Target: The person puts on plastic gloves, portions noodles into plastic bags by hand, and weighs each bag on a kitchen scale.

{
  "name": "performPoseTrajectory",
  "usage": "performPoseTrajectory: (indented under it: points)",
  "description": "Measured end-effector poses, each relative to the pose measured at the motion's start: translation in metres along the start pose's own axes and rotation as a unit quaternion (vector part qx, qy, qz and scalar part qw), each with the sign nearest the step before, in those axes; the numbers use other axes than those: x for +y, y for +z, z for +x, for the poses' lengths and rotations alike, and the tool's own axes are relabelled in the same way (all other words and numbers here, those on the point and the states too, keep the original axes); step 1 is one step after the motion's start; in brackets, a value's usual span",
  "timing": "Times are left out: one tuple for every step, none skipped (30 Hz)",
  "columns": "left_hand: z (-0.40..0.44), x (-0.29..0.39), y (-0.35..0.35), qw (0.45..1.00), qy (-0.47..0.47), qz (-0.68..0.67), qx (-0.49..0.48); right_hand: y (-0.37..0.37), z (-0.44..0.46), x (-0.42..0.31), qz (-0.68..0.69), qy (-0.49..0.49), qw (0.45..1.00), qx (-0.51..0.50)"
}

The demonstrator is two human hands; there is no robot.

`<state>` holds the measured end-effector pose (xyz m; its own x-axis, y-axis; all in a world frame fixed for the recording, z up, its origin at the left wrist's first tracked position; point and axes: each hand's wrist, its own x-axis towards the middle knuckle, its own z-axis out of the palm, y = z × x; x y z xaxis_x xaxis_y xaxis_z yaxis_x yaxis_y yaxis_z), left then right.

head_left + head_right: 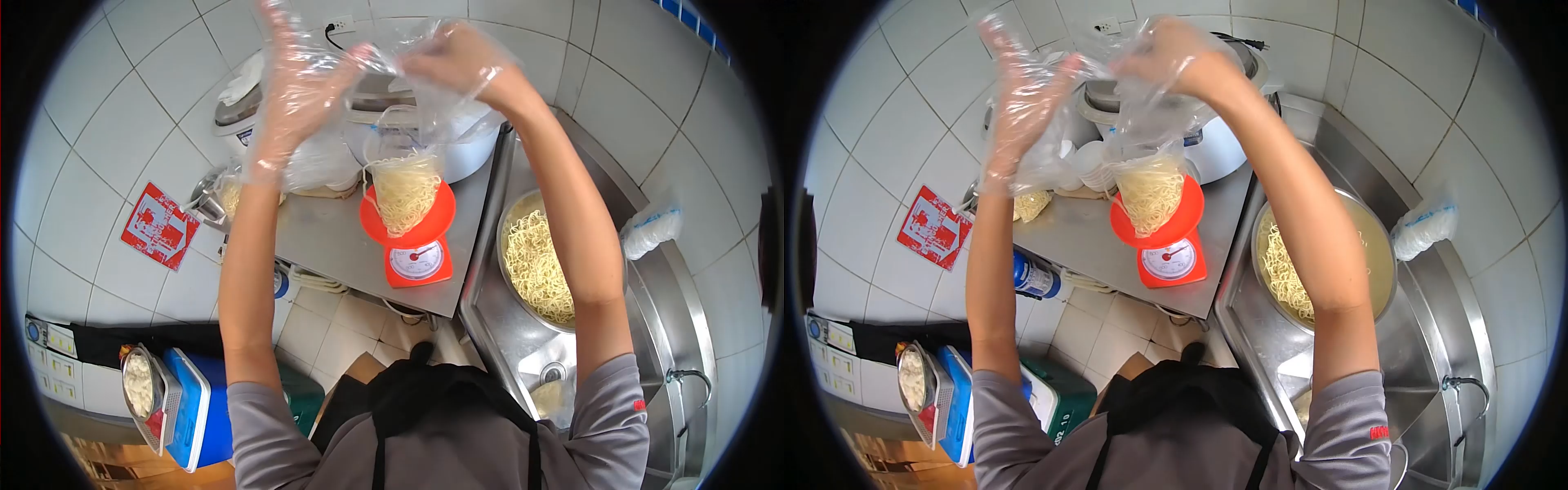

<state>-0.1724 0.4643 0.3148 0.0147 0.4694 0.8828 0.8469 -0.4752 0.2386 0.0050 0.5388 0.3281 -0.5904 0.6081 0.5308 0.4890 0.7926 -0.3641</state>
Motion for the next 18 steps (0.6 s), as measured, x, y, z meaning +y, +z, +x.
performPoseTrajectory:
  points:
    - [-0.001,-0.013,-0.001,0.998,-0.007,-0.03,0.052,0.005,-0.005,0.0,0.062,0.032,0.997,0.033]
    - [-0.004,-0.023,0.0,0.993,-0.014,-0.06,0.102,0.012,-0.011,-0.004,0.146,-0.025,0.988,0.051]
    - [-0.01,-0.022,0.0,0.98,-0.033,-0.163,0.107,0.019,-0.018,-0.012,0.229,-0.082,0.968,0.068]
    - [-0.019,-0.018,0.0,0.956,-0.051,-0.266,0.111,0.028,-0.024,-0.02,0.308,-0.138,0.937,0.085]
    - [-0.027,-0.014,0.0,0.921,-0.066,-0.366,0.114,0.04,-0.032,-0.025,0.301,-0.149,0.938,0.089]
    - [-0.035,-0.008,0.003,0.901,-0.064,-0.407,0.132,0.056,-0.04,-0.029,0.294,-0.159,0.938,0.094]
    - [-0.041,-0.001,0.01,0.879,-0.062,-0.448,0.151,0.071,-0.048,-0.033,0.286,-0.17,0.938,0.098]
    - [-0.044,0.001,0.014,0.855,-0.061,-0.488,0.168,0.078,-0.056,-0.043,0.284,-0.154,0.944,0.069]
    - [-0.043,0.001,0.016,0.814,-0.071,-0.547,0.181,0.084,-0.063,-0.053,0.281,-0.138,0.949,0.039]
    - [-0.042,0.0,0.017,0.769,-0.079,-0.603,0.195,0.088,-0.069,-0.063,0.28,-0.096,0.955,-0.025]
    - [-0.042,-0.001,0.017,0.721,-0.087,-0.655,0.21,0.09,-0.07,-0.067,0.256,-0.073,0.962,-0.05]
    - [-0.044,-0.006,0.018,0.728,-0.089,-0.648,0.205,0.094,-0.072,-0.07,0.234,-0.049,0.968,-0.076]
    - [-0.046,-0.013,0.019,0.736,-0.092,-0.642,0.197,0.1,-0.075,-0.073,0.212,-0.024,0.972,-0.1]
    - [-0.048,-0.017,0.019,0.743,-0.097,-0.635,0.188,0.111,-0.078,-0.077,0.182,-0.048,0.976,-0.112]
    - [-0.05,-0.018,0.018,0.758,-0.1,-0.61,0.209,0.127,-0.083,-0.08,0.153,-0.071,0.978,-0.123]
    - [-0.05,-0.018,0.017,0.772,-0.101,-0.584,0.229,0.142,-0.089,-0.081,0.122,-0.095,0.979,-0.133]
    - [-0.048,-0.018,0.017,0.785,-0.101,-0.559,0.247,0.159,-0.099,-0.082,0.129,-0.117,0.974,-0.145]
    - [-0.047,-0.018,0.012,0.795,-0.14,-0.516,0.289,0.176,-0.111,-0.084,0.138,-0.139,0.968,-0.158]
